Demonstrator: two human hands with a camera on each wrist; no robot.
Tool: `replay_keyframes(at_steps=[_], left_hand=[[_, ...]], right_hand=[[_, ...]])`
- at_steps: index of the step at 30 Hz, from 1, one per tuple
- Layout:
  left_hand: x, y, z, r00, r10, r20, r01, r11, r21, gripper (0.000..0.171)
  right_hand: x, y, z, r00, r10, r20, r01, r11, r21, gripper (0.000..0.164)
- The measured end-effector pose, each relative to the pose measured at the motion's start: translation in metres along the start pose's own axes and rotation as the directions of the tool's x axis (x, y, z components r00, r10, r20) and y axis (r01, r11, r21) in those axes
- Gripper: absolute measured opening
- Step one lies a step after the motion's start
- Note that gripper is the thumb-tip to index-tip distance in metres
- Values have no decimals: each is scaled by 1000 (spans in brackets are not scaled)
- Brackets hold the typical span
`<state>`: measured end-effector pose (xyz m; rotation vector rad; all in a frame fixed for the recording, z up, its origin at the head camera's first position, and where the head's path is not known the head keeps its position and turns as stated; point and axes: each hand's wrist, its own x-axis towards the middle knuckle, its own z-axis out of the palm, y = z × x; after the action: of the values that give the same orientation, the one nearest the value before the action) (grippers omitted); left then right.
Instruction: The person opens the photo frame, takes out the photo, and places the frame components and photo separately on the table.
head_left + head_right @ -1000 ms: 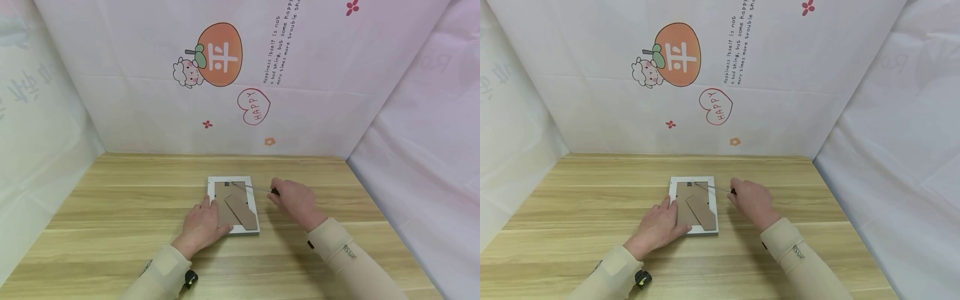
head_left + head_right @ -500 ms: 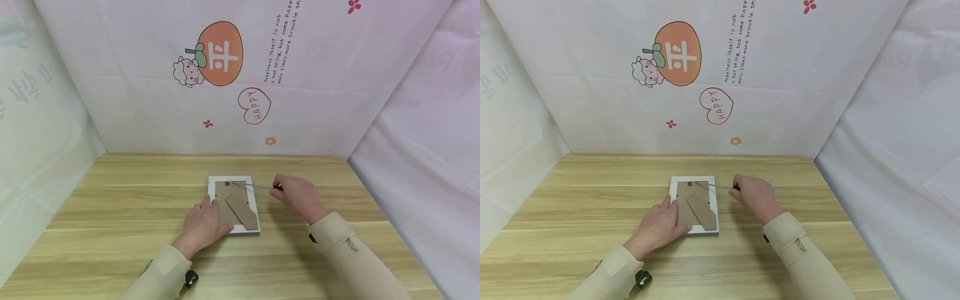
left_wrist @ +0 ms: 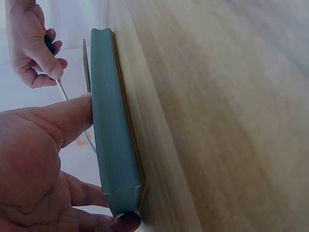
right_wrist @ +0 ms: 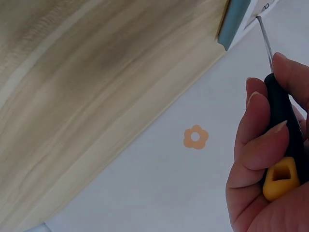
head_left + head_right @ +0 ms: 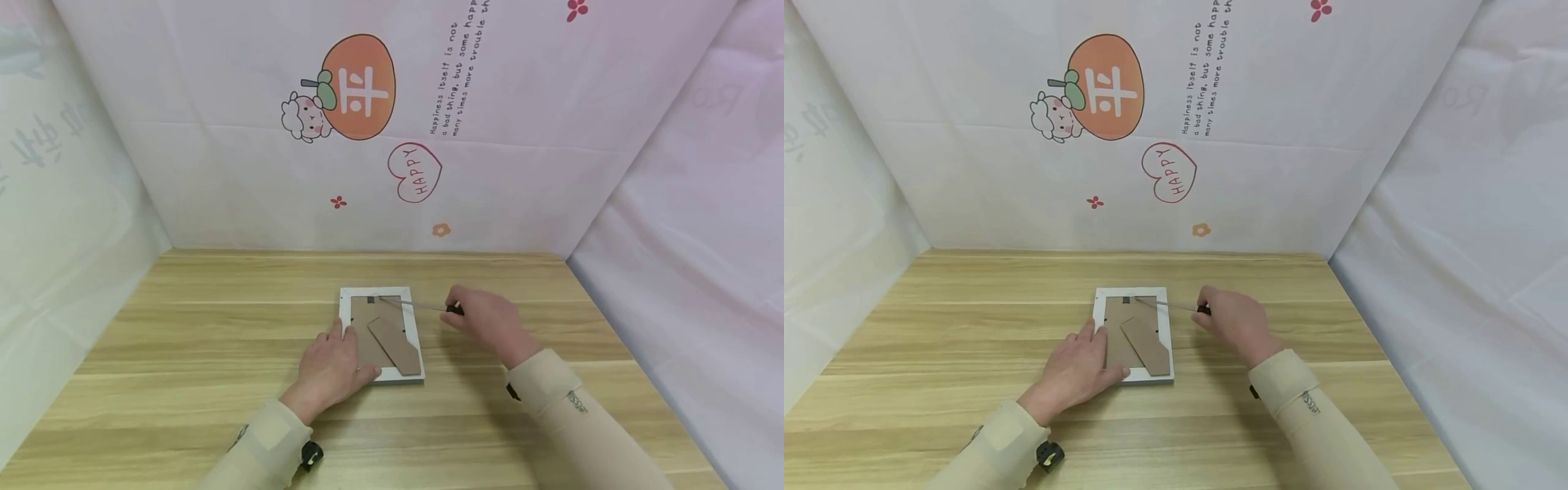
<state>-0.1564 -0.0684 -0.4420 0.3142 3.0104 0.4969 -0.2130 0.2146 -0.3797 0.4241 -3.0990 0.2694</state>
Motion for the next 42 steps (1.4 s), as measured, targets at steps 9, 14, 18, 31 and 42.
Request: replay_keyframes(at_steps=[9,14,18,31,42], left_hand=[[-9,0,-3,1000,22,11,-22,1000,-12,95],[-11,1,-3,1000,24,4,-24,1000,-13,94],[-11,0,-3,999,32,7,-32,999,-12,94],[-9,0,-4,999,48,11,-48,999,-3,94],[-10,1,-5,999,45,17,-45,999,6,95]], right_hand=[[-10,1,8,996,-45,-79,42,998,-45,24],[-11,3,11,997,-34,-74,31,999,-33,22],[-9,6,13,998,-16,-61,16,1000,-10,22],[5,21,7,1000,3,3,-3,999,34,28],[1,19,13,1000,-6,-23,6,1000,3,28]])
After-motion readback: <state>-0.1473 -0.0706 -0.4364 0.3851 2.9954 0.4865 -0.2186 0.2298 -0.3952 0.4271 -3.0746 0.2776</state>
